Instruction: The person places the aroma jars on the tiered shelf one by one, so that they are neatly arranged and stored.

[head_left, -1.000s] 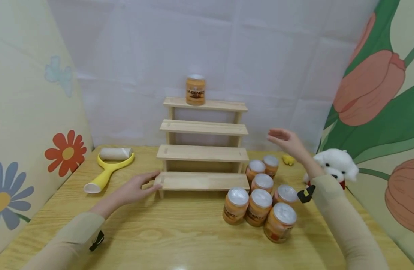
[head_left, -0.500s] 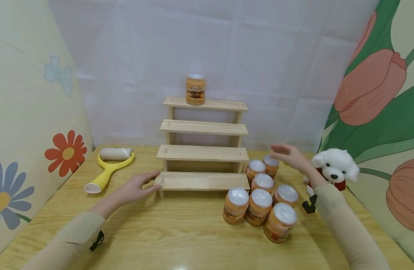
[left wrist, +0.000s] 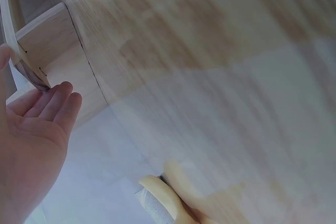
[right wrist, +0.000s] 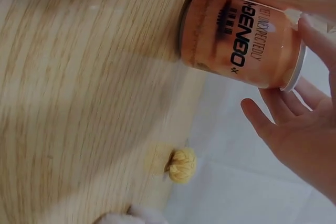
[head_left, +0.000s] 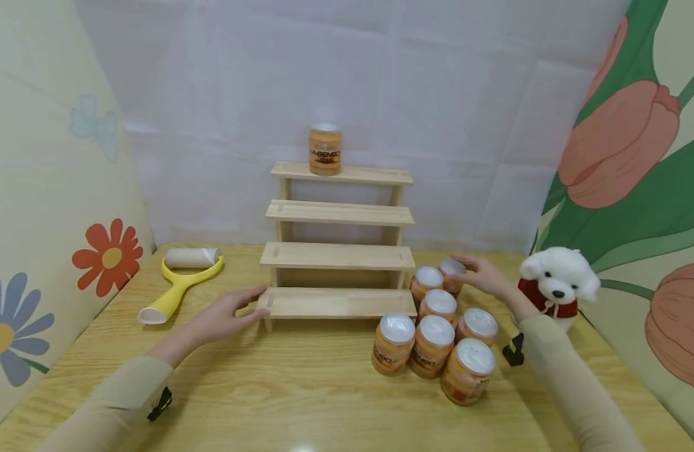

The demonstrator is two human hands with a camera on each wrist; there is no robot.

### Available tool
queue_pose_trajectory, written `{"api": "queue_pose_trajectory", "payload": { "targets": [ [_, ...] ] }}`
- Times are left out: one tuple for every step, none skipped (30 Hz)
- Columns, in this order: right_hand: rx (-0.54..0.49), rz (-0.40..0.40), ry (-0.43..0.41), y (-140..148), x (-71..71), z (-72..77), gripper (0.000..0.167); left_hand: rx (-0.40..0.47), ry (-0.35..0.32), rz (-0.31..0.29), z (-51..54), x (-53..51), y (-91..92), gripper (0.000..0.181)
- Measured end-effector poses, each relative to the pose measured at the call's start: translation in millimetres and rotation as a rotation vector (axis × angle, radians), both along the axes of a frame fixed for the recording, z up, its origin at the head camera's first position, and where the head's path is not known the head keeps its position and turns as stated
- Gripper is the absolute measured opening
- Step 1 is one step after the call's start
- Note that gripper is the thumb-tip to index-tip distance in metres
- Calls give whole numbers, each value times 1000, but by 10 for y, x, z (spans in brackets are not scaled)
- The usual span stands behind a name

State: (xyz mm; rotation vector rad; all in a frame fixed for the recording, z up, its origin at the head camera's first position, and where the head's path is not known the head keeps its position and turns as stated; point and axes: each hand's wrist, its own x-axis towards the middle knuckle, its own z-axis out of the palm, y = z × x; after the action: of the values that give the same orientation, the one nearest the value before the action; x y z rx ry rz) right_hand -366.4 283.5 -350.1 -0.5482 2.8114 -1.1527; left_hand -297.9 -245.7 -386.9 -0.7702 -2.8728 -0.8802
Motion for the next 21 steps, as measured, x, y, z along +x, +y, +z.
{"api": "queue_pose_trajectory", "payload": {
  "targets": [
    [-7,-6,-3,0,3,-3,66,0,-1,2,1,2,1,64],
    [-8,-11,-3,-1,6,-5,66,-1,-1,3,3,3,2,64],
    [-10,-15,-1,-2,10,-4,67,-2,-3,5,5,6,4,64],
    [-9,-20,3,-1,12,-6,67,-3,-3,6,9,8,6,64],
    [-5,-24,10,2,11,-11,67,-3,-4,7,12,10,7,64],
    [-4,-29,16,3,16,-11,66,-3,-5,7,16,13,8,64],
    [-1,-32,26,5,17,-13,66,-3,-6,7,21,16,8,64],
    [3,-37,31,8,21,-15,66,-3,-6,8,25,18,7,64],
    [6,-39,35,12,27,-16,66,-4,-6,7,29,20,7,64],
    [6,-42,36,17,34,-18,65,-5,-7,7,31,21,6,64],
    [10,-45,37,25,41,-19,65,-6,-6,6,31,21,6,64],
    [12,-51,36,32,49,-18,66,-9,-5,5,31,20,5,64],
    [17,-56,37,41,55,-20,66,-11,-3,5,30,20,5,64],
    [19,-63,34,47,65,-19,66,-12,-1,4,27,18,5,64],
    [25,-68,38,52,74,-17,66,-15,1,4,24,17,5,65],
    [30,-76,36,58,80,-16,67,-15,1,3,21,15,5,65],
    [34,-84,35,61,88,-14,67,-16,4,4,18,13,5,65],
    [40,-91,36,62,94,-12,69,-17,4,4,16,11,5,65],
    [42,-92,33,62,100,-11,71,-16,5,4,13,9,5,65],
    [46,-94,28,59,104,-12,73,-16,5,3,10,7,3,65],
    [45,-96,16,57,106,-16,76,-16,5,4,7,6,3,65]
  ]
}}
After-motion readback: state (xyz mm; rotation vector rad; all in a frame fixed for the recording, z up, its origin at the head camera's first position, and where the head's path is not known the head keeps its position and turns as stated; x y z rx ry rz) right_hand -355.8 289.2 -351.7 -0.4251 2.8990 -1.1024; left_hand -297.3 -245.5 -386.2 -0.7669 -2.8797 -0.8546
